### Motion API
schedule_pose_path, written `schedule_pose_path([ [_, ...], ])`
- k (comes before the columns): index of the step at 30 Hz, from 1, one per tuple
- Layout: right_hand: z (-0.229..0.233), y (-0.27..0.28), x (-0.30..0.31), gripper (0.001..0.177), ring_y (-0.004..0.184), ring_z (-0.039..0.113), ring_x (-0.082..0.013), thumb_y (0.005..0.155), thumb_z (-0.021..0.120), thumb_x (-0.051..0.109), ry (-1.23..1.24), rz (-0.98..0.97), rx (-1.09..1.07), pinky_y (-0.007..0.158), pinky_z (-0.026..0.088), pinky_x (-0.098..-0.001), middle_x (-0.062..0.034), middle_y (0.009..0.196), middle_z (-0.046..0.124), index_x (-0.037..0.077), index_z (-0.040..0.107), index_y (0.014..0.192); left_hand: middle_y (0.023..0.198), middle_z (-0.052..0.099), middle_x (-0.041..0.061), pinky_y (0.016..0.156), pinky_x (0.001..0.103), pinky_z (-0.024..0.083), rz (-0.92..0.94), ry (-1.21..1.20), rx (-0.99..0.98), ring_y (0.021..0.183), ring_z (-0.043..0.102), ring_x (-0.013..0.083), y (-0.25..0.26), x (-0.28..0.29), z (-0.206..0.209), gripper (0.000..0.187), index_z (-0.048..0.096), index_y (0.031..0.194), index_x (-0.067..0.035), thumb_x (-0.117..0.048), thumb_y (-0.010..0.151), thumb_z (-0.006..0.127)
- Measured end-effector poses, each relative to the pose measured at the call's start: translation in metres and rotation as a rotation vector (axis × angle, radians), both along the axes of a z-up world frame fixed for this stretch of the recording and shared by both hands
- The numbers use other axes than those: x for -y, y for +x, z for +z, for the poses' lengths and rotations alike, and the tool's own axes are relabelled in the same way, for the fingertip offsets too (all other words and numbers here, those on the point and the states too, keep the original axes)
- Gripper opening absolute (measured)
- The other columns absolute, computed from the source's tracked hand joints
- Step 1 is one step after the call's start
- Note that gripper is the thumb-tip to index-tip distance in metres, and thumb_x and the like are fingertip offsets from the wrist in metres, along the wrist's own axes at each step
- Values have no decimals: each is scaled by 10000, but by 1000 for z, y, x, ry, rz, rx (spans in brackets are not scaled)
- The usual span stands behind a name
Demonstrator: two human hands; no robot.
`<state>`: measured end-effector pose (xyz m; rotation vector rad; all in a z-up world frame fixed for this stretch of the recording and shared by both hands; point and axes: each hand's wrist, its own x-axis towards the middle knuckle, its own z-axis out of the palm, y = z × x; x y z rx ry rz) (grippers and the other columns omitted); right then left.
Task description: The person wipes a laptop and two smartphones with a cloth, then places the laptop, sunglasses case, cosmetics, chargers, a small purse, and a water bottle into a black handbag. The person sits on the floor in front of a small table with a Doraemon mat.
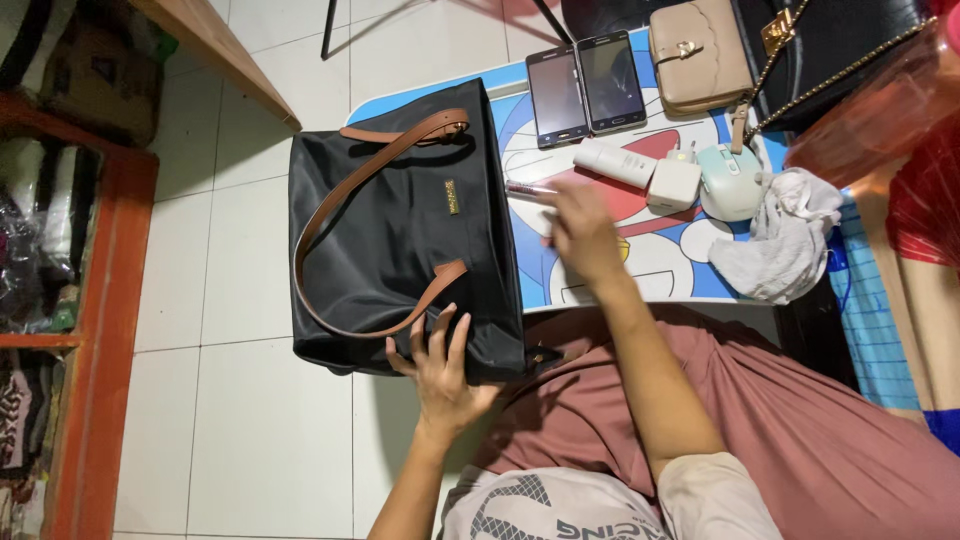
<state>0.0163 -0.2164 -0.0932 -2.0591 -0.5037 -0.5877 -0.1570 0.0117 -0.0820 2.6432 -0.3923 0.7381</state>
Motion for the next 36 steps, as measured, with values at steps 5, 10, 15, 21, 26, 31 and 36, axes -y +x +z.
schedule_pose_path([
  [5,-4,0,14,345,1058,602,-327,801,782,53,-261,-234,29,906,492,-483,-105,1097,692,63,711,1138,1482,468,150,1209,622,-3,-220,-116,82,1426,353,379,4,31,43,699,645,1321,-154,-479,707,714],
  [10,-16,-2,23,245,1051,610,-348,891,740,23,-64,-223,-31,920,504,-443,-117,1095,704,49,699,1131,1521,438,224,1124,529,248,-14,-6,12,1329,416,415,34,63,72,509,717,1303,-159,-399,858,778],
  [15,-18,-9,36,222,913,656,-281,913,714,10,225,-182,-211,796,528,-391,-105,1012,717,35,710,1134,1494,484,192,988,486,483,166,91,-126,1180,489,390,48,72,82,497,732,1256,-181,-146,761,775],
  [21,-8,-21,44,215,846,617,-127,979,656,-2,602,248,-578,732,472,-304,-43,962,711,48,713,1180,1410,573,132,1013,418,501,151,-52,-41,1214,519,373,34,39,98,474,742,1220,-119,63,790,664],
  [26,13,-46,24,258,943,708,-225,878,720,-24,170,449,-183,842,549,-358,-81,1023,747,47,721,1127,1344,644,146,989,430,500,117,-115,39,1145,563,350,32,33,102,418,697,1234,26,101,828,629],
  [31,30,-73,-28,351,1014,637,-340,765,713,-30,26,466,8,883,549,-423,-126,1116,708,-3,683,1113,1338,634,175,992,429,506,93,-114,85,1152,589,360,35,39,98,403,685,1241,52,111,849,613],
  [36,16,-71,-60,294,1051,651,-343,791,711,-31,-36,353,105,891,565,-404,-140,1127,676,-6,662,1080,1329,638,188,975,442,522,74,-140,59,1136,612,373,38,45,94,398,682,1245,61,106,856,610],
])
